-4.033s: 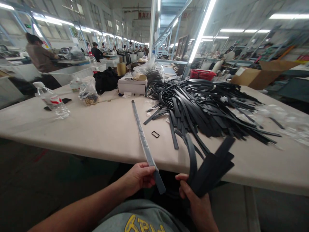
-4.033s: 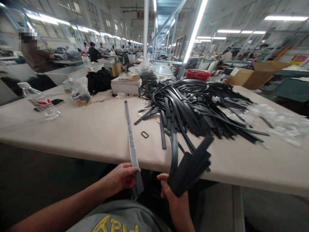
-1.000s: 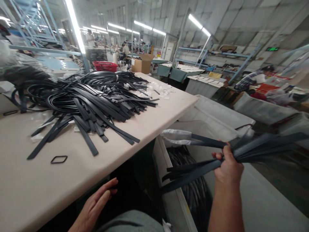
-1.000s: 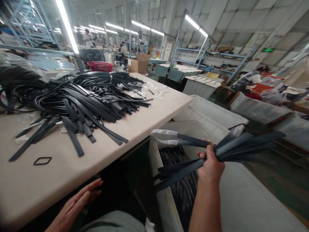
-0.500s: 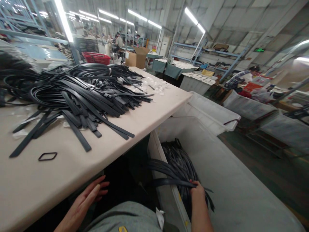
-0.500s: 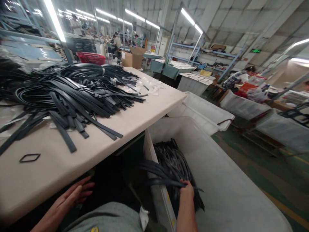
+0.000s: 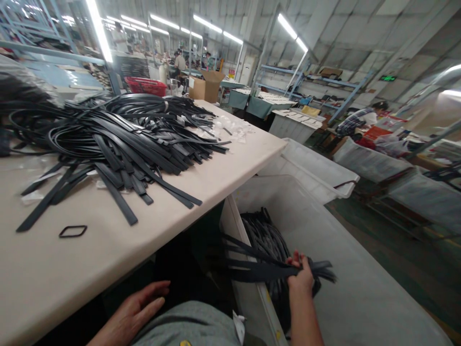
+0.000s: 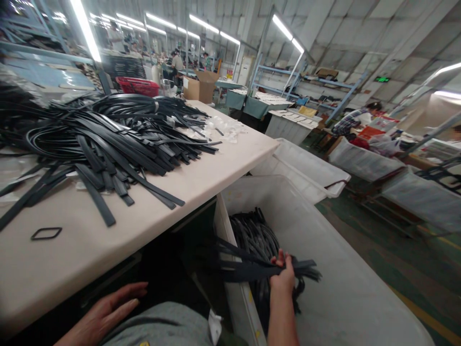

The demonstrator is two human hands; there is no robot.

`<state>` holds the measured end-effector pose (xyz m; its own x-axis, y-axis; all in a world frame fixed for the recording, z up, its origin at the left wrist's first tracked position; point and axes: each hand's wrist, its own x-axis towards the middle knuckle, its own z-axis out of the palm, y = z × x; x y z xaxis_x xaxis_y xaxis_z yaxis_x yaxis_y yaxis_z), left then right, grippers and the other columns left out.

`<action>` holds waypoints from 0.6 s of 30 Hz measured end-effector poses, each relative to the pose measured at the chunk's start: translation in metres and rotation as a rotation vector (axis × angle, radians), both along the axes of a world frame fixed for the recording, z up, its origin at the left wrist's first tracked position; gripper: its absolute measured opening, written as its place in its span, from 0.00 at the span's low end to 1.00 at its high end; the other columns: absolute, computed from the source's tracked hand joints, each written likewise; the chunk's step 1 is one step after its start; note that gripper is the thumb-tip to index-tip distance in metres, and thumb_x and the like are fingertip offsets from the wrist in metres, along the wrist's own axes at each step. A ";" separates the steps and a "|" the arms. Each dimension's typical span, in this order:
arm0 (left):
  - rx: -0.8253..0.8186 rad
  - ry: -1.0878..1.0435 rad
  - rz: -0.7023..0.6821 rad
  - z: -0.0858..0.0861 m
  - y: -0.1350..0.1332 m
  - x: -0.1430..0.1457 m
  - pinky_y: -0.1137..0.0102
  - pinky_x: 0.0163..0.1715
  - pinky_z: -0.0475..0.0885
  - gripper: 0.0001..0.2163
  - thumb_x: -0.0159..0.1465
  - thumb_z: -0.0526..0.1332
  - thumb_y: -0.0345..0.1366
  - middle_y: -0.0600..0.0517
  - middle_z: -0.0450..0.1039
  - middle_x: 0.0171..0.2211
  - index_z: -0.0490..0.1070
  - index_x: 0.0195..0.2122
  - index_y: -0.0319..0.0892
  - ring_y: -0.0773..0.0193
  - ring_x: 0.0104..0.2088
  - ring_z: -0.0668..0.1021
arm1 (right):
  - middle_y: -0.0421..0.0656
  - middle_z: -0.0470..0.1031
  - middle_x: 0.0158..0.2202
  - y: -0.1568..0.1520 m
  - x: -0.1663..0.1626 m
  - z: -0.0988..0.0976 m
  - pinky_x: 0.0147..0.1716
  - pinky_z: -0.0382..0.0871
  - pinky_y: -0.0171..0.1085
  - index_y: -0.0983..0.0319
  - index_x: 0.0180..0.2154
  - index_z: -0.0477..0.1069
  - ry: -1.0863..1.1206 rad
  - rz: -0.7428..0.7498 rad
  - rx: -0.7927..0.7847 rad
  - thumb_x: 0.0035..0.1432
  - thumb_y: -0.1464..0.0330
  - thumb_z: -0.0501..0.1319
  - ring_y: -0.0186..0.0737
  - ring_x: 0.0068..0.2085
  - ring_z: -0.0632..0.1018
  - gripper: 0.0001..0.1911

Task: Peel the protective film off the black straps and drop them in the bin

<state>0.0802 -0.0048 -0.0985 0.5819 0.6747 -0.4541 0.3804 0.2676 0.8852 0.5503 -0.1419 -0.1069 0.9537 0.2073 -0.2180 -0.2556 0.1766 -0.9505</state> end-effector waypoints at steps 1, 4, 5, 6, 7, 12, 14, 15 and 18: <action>0.010 -0.006 -0.010 0.000 0.000 0.001 0.57 0.58 0.68 0.25 0.57 0.62 0.58 0.49 0.79 0.49 0.76 0.50 0.50 0.47 0.53 0.76 | 0.34 0.73 0.28 0.010 -0.006 0.009 0.22 0.69 0.31 0.63 0.39 0.70 -0.013 0.040 0.020 0.65 0.59 0.58 0.24 0.18 0.64 0.13; 0.044 -0.008 -0.008 0.005 0.000 0.003 0.57 0.58 0.66 0.23 0.60 0.61 0.56 0.49 0.78 0.50 0.76 0.51 0.51 0.48 0.54 0.76 | 0.35 0.78 0.33 0.044 -0.042 0.039 0.26 0.71 0.32 0.59 0.44 0.71 -0.096 0.283 0.061 0.58 0.56 0.64 0.22 0.17 0.61 0.17; 0.055 -0.008 0.004 0.009 0.000 0.005 0.57 0.58 0.66 0.22 0.60 0.60 0.55 0.49 0.78 0.50 0.76 0.51 0.50 0.48 0.54 0.76 | 0.36 0.79 0.33 0.055 -0.060 0.050 0.26 0.70 0.32 0.59 0.45 0.71 -0.129 0.396 0.060 0.55 0.56 0.66 0.23 0.17 0.62 0.20; 0.066 -0.014 0.026 0.013 0.001 0.006 0.57 0.59 0.65 0.22 0.61 0.60 0.55 0.49 0.78 0.50 0.76 0.51 0.50 0.48 0.54 0.75 | 0.37 0.79 0.30 0.066 -0.080 0.061 0.25 0.69 0.33 0.60 0.45 0.72 -0.163 0.509 0.051 0.53 0.56 0.68 0.24 0.17 0.63 0.21; 0.077 -0.026 0.055 0.019 0.001 0.007 0.57 0.59 0.65 0.22 0.61 0.60 0.55 0.49 0.78 0.50 0.76 0.51 0.50 0.49 0.53 0.75 | 0.37 0.79 0.28 0.076 -0.101 0.071 0.24 0.68 0.33 0.61 0.43 0.74 -0.191 0.626 0.035 0.52 0.57 0.69 0.26 0.17 0.65 0.20; 0.076 -0.239 0.219 0.061 0.003 0.011 0.60 0.52 0.70 0.24 0.59 0.63 0.54 0.45 0.77 0.49 0.74 0.53 0.46 0.52 0.48 0.77 | 0.39 0.75 0.21 0.103 -0.204 0.107 0.18 0.59 0.32 0.64 0.37 0.76 -0.284 1.177 -0.075 0.55 0.56 0.67 0.30 0.17 0.67 0.16; 0.091 -0.386 0.290 0.079 0.004 0.009 0.63 0.49 0.70 0.27 0.58 0.64 0.54 0.45 0.77 0.48 0.73 0.54 0.45 0.54 0.46 0.77 | 0.39 0.74 0.21 0.107 -0.235 0.111 0.18 0.59 0.32 0.63 0.37 0.76 -0.318 1.379 -0.159 0.56 0.52 0.64 0.30 0.17 0.66 0.20; 0.103 -0.449 0.327 0.087 0.006 0.008 0.64 0.48 0.70 0.27 0.58 0.65 0.55 0.45 0.77 0.48 0.72 0.54 0.44 0.54 0.45 0.77 | 0.39 0.73 0.21 0.109 -0.248 0.111 0.18 0.59 0.32 0.62 0.37 0.77 -0.331 1.472 -0.198 0.55 0.50 0.63 0.30 0.18 0.66 0.21; 0.072 -0.555 0.509 0.104 0.010 -0.001 0.66 0.44 0.71 0.27 0.59 0.64 0.54 0.45 0.79 0.42 0.74 0.52 0.40 0.56 0.41 0.78 | 0.39 0.73 0.21 0.116 -0.275 0.105 0.19 0.59 0.33 0.62 0.38 0.78 -0.364 1.660 -0.254 0.54 0.49 0.63 0.31 0.19 0.65 0.23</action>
<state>0.0788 0.0056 0.0058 0.3210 0.9382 -0.1297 -0.2819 0.2254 0.9326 0.2752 -0.0255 -0.0022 -0.2256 0.9450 -0.2368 0.2236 -0.1863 -0.9567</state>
